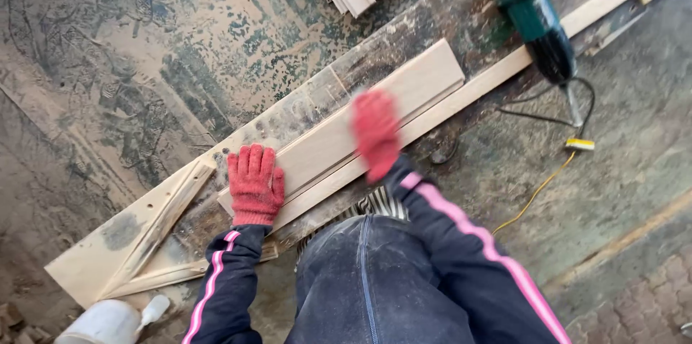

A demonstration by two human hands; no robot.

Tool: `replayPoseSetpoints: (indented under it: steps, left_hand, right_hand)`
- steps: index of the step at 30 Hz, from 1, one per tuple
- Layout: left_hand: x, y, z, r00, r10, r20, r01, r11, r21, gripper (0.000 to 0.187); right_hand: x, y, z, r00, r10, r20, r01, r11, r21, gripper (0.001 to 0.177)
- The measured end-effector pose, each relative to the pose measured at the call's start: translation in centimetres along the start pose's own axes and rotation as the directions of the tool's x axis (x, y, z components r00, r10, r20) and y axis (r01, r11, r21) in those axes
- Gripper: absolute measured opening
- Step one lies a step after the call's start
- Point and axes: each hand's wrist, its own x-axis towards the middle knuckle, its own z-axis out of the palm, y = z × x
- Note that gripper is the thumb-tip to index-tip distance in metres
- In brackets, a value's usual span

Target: The recorder sands a wooden plank first using an angle grinder with a sanding attachment and then by hand with a sanding block.

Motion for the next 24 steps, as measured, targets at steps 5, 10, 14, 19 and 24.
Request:
replayPoseSetpoints:
  steps: [5,10,14,19,24]
  left_hand:
    - [-0.2,0.0,-0.2,1.0,0.014,0.016,-0.014,1.0,0.0,0.044]
    - [-0.8,-0.4,0.5,1.0,-0.004,-0.018,0.003,1.0,-0.013,0.043]
    - [-0.8,-0.6,0.7,1.0,-0.001,-0.01,0.001,1.0,-0.003,0.044]
    - [-0.8,-0.3,0.0,0.999,-0.018,0.047,0.018,1.0,0.013,0.044]
    - [-0.2,-0.4,-0.5,0.999,-0.007,0.046,0.006,1.0,0.008,0.044]
  right_hand:
    - [3.8,2.2,-7.5,0.962,-0.273,-0.004,0.18,0.624,0.76,0.046]
    - [9.8,13.1,-5.5,0.966,-0.082,0.245,-0.03,0.907,0.42,0.052]
    - [11.8,5.9,-12.4,0.806,-0.109,0.582,-0.08,0.954,0.289,0.012]
    - [5.7,8.2,-1.8,0.855,-0.278,0.437,0.147,0.94,0.309,0.051]
    - [6.5,5.6,-7.4,0.906,-0.134,0.401,-0.032,0.924,0.38,0.05]
